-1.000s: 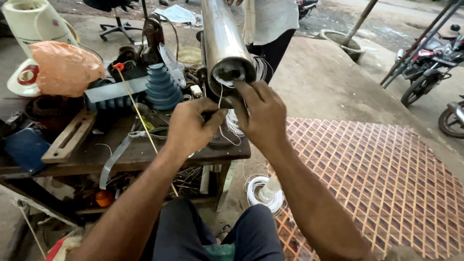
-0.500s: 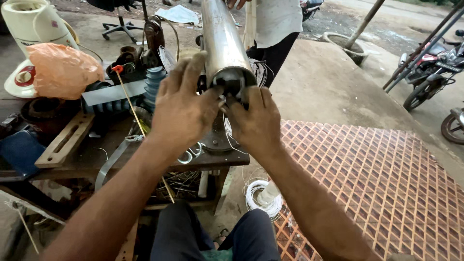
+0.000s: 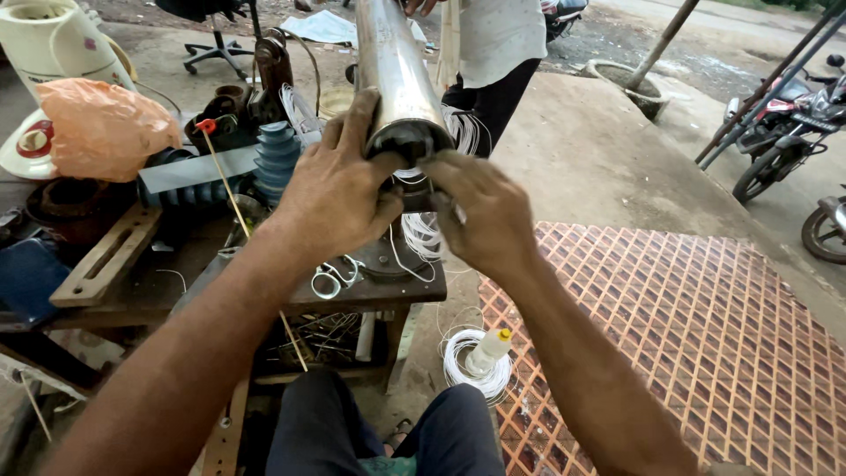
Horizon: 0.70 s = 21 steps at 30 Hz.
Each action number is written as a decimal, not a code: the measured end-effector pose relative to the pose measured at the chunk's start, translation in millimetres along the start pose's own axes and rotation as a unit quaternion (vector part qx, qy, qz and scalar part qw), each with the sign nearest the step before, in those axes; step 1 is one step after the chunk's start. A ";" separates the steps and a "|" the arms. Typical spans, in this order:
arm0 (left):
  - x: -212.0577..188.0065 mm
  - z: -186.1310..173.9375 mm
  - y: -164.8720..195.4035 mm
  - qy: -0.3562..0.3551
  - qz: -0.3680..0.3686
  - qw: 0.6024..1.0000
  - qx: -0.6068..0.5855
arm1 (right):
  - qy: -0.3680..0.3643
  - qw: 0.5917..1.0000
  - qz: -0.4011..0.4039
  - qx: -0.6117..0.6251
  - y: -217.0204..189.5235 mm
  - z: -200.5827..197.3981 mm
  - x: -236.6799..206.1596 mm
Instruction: The person sits at a small workbench and works on a metal cylinder mounted on a stand. They first fit a component into the open end of the cylinder by hand, then repeatedly insert a long bamboo stick into the cylinder and push and twist it to adjust the contents inside, steadying the cylinder with the other hand.
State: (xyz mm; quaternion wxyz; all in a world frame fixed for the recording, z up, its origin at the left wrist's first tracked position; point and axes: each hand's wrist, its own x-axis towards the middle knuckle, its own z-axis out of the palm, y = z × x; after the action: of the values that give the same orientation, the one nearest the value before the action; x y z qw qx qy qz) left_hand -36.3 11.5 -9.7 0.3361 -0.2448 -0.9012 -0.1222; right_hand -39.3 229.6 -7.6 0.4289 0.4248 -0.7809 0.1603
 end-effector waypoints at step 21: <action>-10.4 -21.0 -12.7 0.039 -0.004 0.987 -0.156 | 0.040 0.981 0.110 0.155 8.6 -23.7 -4.9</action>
State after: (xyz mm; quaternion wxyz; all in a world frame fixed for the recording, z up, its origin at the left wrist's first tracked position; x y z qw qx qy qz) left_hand -24.7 -11.1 -1.7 0.3284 -0.2857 -0.8583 -0.2716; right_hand -32.1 251.8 3.2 0.3685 0.3912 -0.7709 0.3418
